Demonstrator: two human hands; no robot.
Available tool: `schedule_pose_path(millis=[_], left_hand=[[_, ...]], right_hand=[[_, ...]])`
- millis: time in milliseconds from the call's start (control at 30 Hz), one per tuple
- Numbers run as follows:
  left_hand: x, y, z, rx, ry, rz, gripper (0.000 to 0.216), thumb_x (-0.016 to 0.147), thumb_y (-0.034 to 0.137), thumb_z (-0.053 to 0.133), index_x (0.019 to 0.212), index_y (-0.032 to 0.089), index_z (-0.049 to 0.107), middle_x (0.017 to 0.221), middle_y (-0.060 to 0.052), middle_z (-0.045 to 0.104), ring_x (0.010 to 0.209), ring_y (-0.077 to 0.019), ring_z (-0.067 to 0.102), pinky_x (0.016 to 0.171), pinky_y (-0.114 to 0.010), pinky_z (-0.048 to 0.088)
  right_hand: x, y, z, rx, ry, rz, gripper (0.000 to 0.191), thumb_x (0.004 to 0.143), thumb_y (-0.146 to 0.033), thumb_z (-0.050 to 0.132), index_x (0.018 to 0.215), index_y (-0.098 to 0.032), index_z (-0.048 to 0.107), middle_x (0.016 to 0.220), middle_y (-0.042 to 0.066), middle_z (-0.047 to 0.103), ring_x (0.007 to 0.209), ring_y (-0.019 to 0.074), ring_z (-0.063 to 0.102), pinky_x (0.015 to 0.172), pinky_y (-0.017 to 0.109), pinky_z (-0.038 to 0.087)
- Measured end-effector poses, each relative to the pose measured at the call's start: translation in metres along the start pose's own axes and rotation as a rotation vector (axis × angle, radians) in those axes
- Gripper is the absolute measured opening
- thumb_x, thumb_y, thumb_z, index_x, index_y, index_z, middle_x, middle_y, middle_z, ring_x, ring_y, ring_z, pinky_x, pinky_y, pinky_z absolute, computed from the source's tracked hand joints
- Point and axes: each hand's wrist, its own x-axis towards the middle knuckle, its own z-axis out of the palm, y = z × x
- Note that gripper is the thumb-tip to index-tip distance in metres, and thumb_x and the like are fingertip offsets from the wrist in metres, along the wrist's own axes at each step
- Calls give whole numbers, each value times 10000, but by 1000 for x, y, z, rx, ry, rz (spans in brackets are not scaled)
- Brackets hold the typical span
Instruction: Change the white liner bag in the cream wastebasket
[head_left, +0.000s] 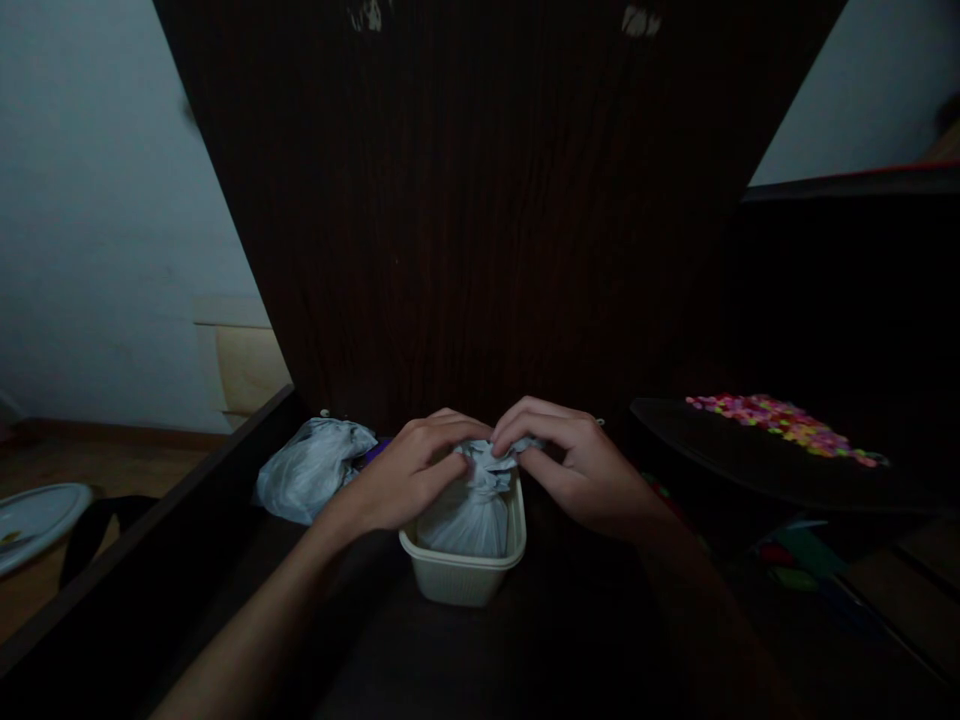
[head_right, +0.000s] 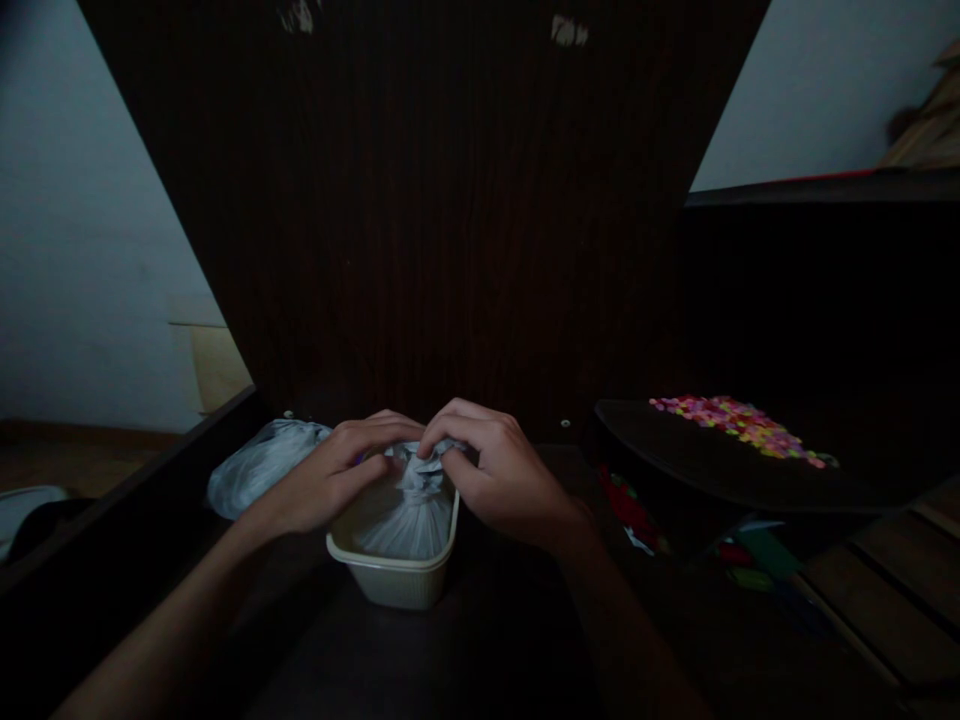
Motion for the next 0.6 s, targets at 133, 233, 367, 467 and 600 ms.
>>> schedule_pose_path(millis=[133, 233, 367, 467, 600], left_hand=[[1, 1, 4, 49, -59, 31, 200, 947, 241, 593, 1104, 186, 705, 1118, -58, 726, 1074, -223, 622, 975, -344, 453], [1, -1, 9, 119, -62, 51, 172, 941, 334, 659, 997, 178, 706, 993, -41, 719, 975, -208, 621, 914, -320, 457], [1, -4, 12, 180, -80, 66, 173, 927, 331, 678, 867, 169, 669, 910, -29, 677, 914, -196, 602, 833, -297, 453], [1, -6, 12, 227, -123, 71, 163, 943, 270, 633, 817, 167, 645, 866, -27, 648, 879, -191, 592, 798, -291, 447], [2, -8, 11, 272, -149, 64, 198, 974, 267, 580, 812, 166, 634, 810, -18, 621, 809, -179, 586, 745, -277, 429]], right_hand=[[1, 2, 0, 35, 21, 41, 244, 868, -29, 522, 839, -189, 704, 895, 25, 673, 855, 168, 640, 782, 313, 472], [2, 2, 1, 71, 36, 67, 241, 849, -29, 524, 833, -190, 703, 893, 25, 675, 857, 176, 638, 759, 314, 469], [3, 3, 1, 98, 69, 94, 227, 845, -46, 527, 821, -191, 699, 894, 27, 676, 858, 180, 636, 739, 314, 464], [3, 5, 0, 106, 111, 118, 208, 847, -63, 532, 816, -190, 694, 885, 27, 672, 855, 182, 637, 732, 315, 462], [2, 5, -2, 55, 111, 99, 191, 850, -74, 532, 840, -189, 685, 881, 22, 663, 834, 173, 631, 723, 309, 460]])
